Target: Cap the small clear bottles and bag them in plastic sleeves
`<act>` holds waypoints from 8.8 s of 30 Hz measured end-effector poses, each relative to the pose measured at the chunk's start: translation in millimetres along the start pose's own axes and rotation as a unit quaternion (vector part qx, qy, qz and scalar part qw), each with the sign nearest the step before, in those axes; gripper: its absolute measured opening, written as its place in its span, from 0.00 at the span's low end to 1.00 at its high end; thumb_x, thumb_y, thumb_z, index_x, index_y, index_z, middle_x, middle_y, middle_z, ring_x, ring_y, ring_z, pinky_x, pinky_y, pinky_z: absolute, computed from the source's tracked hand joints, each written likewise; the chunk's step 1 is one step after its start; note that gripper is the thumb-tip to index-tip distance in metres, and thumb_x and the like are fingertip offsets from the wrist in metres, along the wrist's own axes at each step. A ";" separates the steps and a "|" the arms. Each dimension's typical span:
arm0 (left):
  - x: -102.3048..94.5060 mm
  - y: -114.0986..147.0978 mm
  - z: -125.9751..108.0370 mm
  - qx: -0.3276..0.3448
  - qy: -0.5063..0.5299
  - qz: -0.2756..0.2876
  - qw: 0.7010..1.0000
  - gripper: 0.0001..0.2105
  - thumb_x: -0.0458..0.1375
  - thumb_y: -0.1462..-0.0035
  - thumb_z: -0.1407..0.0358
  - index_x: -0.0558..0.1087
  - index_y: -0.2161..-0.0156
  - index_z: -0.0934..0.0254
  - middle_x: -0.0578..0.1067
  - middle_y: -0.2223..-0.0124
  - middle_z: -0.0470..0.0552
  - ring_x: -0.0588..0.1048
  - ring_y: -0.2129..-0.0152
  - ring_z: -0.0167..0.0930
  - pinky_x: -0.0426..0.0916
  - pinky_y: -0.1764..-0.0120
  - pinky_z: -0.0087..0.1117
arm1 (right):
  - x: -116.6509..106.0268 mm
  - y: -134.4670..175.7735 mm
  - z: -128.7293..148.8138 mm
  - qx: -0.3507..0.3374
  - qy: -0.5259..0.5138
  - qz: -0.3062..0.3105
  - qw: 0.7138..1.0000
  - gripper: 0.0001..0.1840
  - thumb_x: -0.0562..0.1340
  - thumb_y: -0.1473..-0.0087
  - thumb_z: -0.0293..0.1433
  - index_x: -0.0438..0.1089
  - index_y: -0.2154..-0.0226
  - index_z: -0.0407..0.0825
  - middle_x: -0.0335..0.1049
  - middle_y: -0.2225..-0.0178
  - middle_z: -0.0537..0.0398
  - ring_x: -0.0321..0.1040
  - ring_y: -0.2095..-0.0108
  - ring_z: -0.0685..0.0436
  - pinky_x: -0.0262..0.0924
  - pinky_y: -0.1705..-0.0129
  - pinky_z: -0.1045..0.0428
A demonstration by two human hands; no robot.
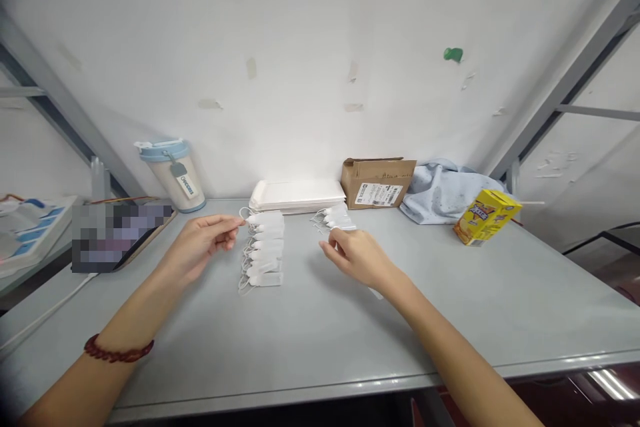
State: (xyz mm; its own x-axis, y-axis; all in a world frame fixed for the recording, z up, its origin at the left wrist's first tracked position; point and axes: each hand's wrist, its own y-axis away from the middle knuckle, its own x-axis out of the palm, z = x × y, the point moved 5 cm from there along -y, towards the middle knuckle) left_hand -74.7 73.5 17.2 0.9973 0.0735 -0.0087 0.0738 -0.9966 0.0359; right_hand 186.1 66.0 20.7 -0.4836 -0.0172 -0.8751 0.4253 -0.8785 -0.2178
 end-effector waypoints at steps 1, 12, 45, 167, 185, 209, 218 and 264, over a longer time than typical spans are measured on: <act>-5.0 -2.9 1.7 -0.005 -0.001 -0.015 1.000 0.11 0.64 0.59 0.61 0.75 0.73 0.68 0.67 0.79 0.45 0.64 0.82 0.23 0.60 0.77 0.25 | -2.7 -0.6 -3.8 0.007 0.036 0.009 0.999 0.17 0.49 0.43 0.41 0.58 0.77 0.49 0.58 0.82 0.60 0.51 0.81 0.52 0.44 0.77 0.54; 0.6 -16.1 29.8 -0.045 -0.003 -0.016 0.999 0.13 0.64 0.60 0.59 0.74 0.73 0.69 0.62 0.81 0.41 0.56 0.87 0.18 0.50 0.81 0.24 | -18.2 11.8 -68.9 0.194 0.081 0.230 0.950 0.28 0.52 0.54 0.56 0.59 0.81 0.48 0.64 0.78 0.53 0.56 0.80 0.49 0.45 0.79 0.53; -1.7 -33.9 42.7 -0.041 0.045 -0.093 0.994 0.16 0.61 0.58 0.61 0.69 0.65 0.70 0.58 0.84 0.36 0.51 0.90 0.16 0.43 0.84 0.21 | 0.5 1.8 -31.2 0.053 0.076 0.143 0.985 0.10 0.53 0.50 0.35 0.57 0.79 0.49 0.61 0.78 0.57 0.54 0.79 0.51 0.43 0.77 0.54; -5.0 -18.9 15.9 0.057 -0.039 -0.015 0.998 0.12 0.62 0.57 0.58 0.73 0.74 0.68 0.66 0.77 0.44 0.55 0.85 0.19 0.49 0.81 0.25 | 9.4 -13.8 -28.4 -0.061 -0.020 -0.089 0.994 0.16 0.51 0.41 0.41 0.63 0.58 0.48 0.66 0.69 0.52 0.62 0.72 0.47 0.58 0.69 0.52; -5.6 -44.8 50.4 0.004 -0.026 -0.011 1.000 0.15 0.64 0.60 0.58 0.74 0.73 0.70 0.63 0.78 0.42 0.53 0.88 0.16 0.44 0.82 0.25 | 26.1 -39.8 -78.9 -0.029 0.114 -0.053 0.992 0.28 0.41 0.39 0.44 0.47 0.40 0.50 0.44 0.37 0.49 0.41 0.38 0.39 0.46 0.44 0.40; -5.6 -43.2 51.5 -0.026 -0.011 -0.021 0.999 0.15 0.63 0.60 0.58 0.70 0.74 0.71 0.62 0.78 0.41 0.53 0.88 0.16 0.44 0.84 0.23 | 4.9 -33.6 -80.9 -0.100 0.078 -0.157 0.979 0.07 0.54 0.49 0.27 0.66 0.67 0.49 0.68 0.65 0.49 0.63 0.61 0.39 0.59 0.59 0.44; -7.7 -40.5 49.5 -0.034 -0.010 -0.070 0.997 0.16 0.58 0.56 0.57 0.70 0.68 0.72 0.62 0.79 0.41 0.53 0.89 0.16 0.44 0.85 0.22 | 14.8 -34.8 -82.7 -0.091 0.086 -0.116 0.985 0.04 0.57 0.50 0.29 0.67 0.71 0.48 0.68 0.69 0.48 0.62 0.65 0.41 0.59 0.62 0.46; 61.2 18.8 20.7 0.043 -0.132 0.191 0.972 0.14 0.56 0.49 0.57 0.75 0.63 0.64 0.63 0.81 0.43 0.60 0.83 0.24 0.54 0.80 0.24 | 29.5 8.1 26.6 -0.214 -0.053 -0.070 0.973 0.07 0.54 0.42 0.33 0.61 0.61 0.48 0.65 0.68 0.50 0.59 0.66 0.44 0.59 0.64 0.48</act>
State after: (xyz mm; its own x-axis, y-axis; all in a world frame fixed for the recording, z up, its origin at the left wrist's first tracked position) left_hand -12.4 58.5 -3.4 0.9143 -0.3032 -0.2684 -0.3140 -0.9494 0.0030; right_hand 154.9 45.6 4.6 -0.6265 0.0188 -0.7792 0.6184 -0.5966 -0.5115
